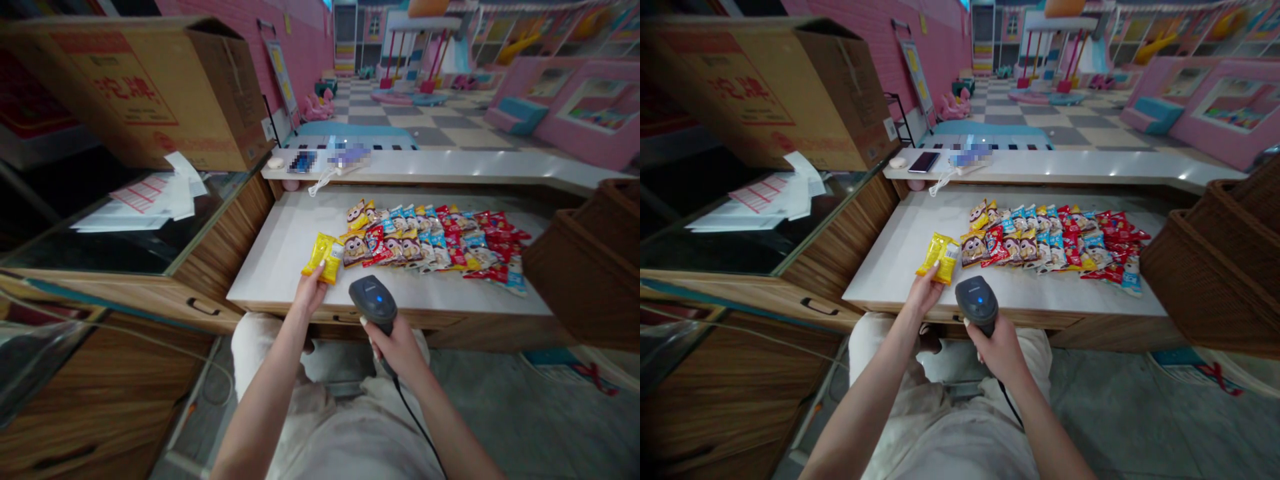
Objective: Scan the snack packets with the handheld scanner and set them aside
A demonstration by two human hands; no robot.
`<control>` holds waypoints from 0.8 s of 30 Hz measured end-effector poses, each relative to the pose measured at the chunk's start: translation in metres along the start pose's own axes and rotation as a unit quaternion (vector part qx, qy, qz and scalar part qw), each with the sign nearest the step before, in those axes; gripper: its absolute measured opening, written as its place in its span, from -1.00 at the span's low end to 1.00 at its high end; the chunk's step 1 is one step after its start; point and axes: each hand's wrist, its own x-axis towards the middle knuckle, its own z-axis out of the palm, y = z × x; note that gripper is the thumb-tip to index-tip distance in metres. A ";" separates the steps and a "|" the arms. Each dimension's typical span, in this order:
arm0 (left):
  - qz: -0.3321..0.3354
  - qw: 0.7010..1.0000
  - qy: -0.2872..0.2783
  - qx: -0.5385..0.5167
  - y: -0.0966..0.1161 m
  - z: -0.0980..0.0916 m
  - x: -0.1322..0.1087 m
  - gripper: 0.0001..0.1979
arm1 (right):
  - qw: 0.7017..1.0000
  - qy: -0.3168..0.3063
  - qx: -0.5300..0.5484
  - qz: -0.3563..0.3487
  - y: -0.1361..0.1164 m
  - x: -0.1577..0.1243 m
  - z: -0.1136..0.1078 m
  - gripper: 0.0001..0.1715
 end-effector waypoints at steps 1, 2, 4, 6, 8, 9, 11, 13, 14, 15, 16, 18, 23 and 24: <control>0.003 1.000 -0.004 0.000 -0.001 -0.001 0.000 -0.51 | 1.000 -0.004 0.007 -0.002 -0.001 0.001 0.001 -0.56; 0.005 1.000 -0.009 0.002 -0.001 -0.002 -0.001 -0.49 | 1.000 -0.009 0.014 -0.003 -0.001 0.002 0.001 -0.57; 0.007 1.000 -0.017 0.007 -0.002 -0.003 -0.001 -0.44 | 1.000 -0.017 0.017 -0.006 -0.001 0.004 0.002 -0.59; 0.007 1.000 -0.023 0.010 -0.001 -0.004 -0.002 -0.41 | 1.000 -0.016 0.011 -0.008 -0.002 0.005 0.001 -0.62; 0.009 1.000 -0.029 0.008 -0.002 -0.005 -0.002 -0.41 | 1.000 -0.011 0.011 -0.010 -0.003 0.004 0.001 -0.62; 0.011 0.999 -0.031 0.007 -0.002 -0.005 -0.002 -0.41 | 1.000 -0.005 0.012 -0.010 -0.003 0.004 0.001 -0.61; 0.013 0.999 -0.037 0.009 -0.002 -0.006 -0.001 -0.37 | 1.000 0.002 0.017 -0.011 -0.005 0.003 0.000 -0.59; 0.014 0.999 -0.042 0.015 -0.002 -0.008 0.000 -0.30 | 1.000 0.006 0.020 -0.012 -0.006 0.002 0.000 -0.58; 0.015 0.999 -0.045 0.017 -0.002 -0.008 0.000 -0.27 | 1.000 0.005 0.020 -0.013 -0.007 0.002 0.000 -0.58; 0.016 0.999 -0.048 0.019 -0.002 -0.009 0.001 -0.26 | 1.000 0.007 0.021 -0.013 -0.008 0.002 0.000 -0.58; 0.016 0.998 -0.050 0.021 -0.002 -0.009 0.001 -0.27 | 1.000 0.010 0.022 -0.012 -0.009 0.002 0.000 -0.58; 0.016 0.998 -0.051 0.024 -0.002 -0.009 0.001 -0.32 | 1.000 0.013 0.022 -0.009 -0.010 0.002 0.000 -0.58; 0.016 0.999 -0.033 0.017 -0.007 -0.012 0.003 -0.46 | 1.000 0.007 0.025 -0.006 -0.008 0.001 -0.001 -0.60; 0.019 0.999 -0.026 0.014 -0.008 -0.012 0.005 -0.48 | 1.000 0.001 0.024 -0.003 -0.007 0.001 -0.002 -0.60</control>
